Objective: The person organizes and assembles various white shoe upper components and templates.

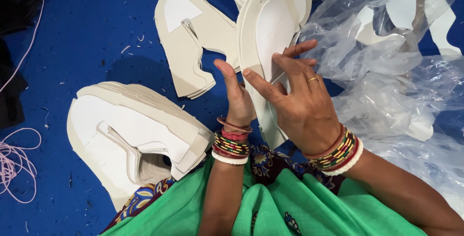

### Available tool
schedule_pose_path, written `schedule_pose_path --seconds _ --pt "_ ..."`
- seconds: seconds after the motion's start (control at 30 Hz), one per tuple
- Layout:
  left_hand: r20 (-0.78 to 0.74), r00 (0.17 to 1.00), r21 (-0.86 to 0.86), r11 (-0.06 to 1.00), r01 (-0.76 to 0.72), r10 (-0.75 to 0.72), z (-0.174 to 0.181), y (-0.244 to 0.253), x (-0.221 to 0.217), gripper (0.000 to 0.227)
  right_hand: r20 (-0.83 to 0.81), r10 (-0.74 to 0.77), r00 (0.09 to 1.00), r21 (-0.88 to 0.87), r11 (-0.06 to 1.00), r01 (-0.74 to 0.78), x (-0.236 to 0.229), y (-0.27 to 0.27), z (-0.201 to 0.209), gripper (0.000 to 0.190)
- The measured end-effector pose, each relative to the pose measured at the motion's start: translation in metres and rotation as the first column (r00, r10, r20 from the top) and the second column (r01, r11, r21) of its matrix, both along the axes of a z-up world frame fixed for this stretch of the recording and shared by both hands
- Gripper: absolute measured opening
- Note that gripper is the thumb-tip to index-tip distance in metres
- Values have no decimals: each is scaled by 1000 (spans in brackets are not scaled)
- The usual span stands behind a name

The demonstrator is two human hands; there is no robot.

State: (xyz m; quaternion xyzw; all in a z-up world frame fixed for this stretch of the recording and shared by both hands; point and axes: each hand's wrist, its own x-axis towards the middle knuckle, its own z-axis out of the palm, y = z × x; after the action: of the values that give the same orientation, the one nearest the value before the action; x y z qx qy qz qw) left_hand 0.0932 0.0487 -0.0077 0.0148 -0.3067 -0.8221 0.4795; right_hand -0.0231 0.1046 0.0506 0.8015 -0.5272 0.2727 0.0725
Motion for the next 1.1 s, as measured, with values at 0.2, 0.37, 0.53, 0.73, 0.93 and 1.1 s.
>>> schedule_pose_path --seconds 0.2,0.37,0.53,0.73,0.93,1.1 --pt "26 999 -37 999 -38 39 -3 0 0 113 144 50 988 52 997 -58 -6 -3 12 53" --pt "0 1000 26 1000 -2 2 -5 -5 2 98 385 119 915 117 977 -176 -10 -6 19 55" --pt "-15 1000 5 1000 16 -16 -10 -6 -1 100 324 89 942 29 994 -104 -9 -9 3 90" --pt "128 986 59 992 -115 106 -65 -11 11 93 751 27 660 245 916 -316 -27 -8 -10 68" --pt "73 993 111 988 -103 96 -54 -12 15 89 959 -50 278 172 885 -432 -36 -10 -9 66" --pt "111 982 22 987 -158 155 -61 -9 17 86 904 -32 425 197 916 -350 -26 -2 -16 59"
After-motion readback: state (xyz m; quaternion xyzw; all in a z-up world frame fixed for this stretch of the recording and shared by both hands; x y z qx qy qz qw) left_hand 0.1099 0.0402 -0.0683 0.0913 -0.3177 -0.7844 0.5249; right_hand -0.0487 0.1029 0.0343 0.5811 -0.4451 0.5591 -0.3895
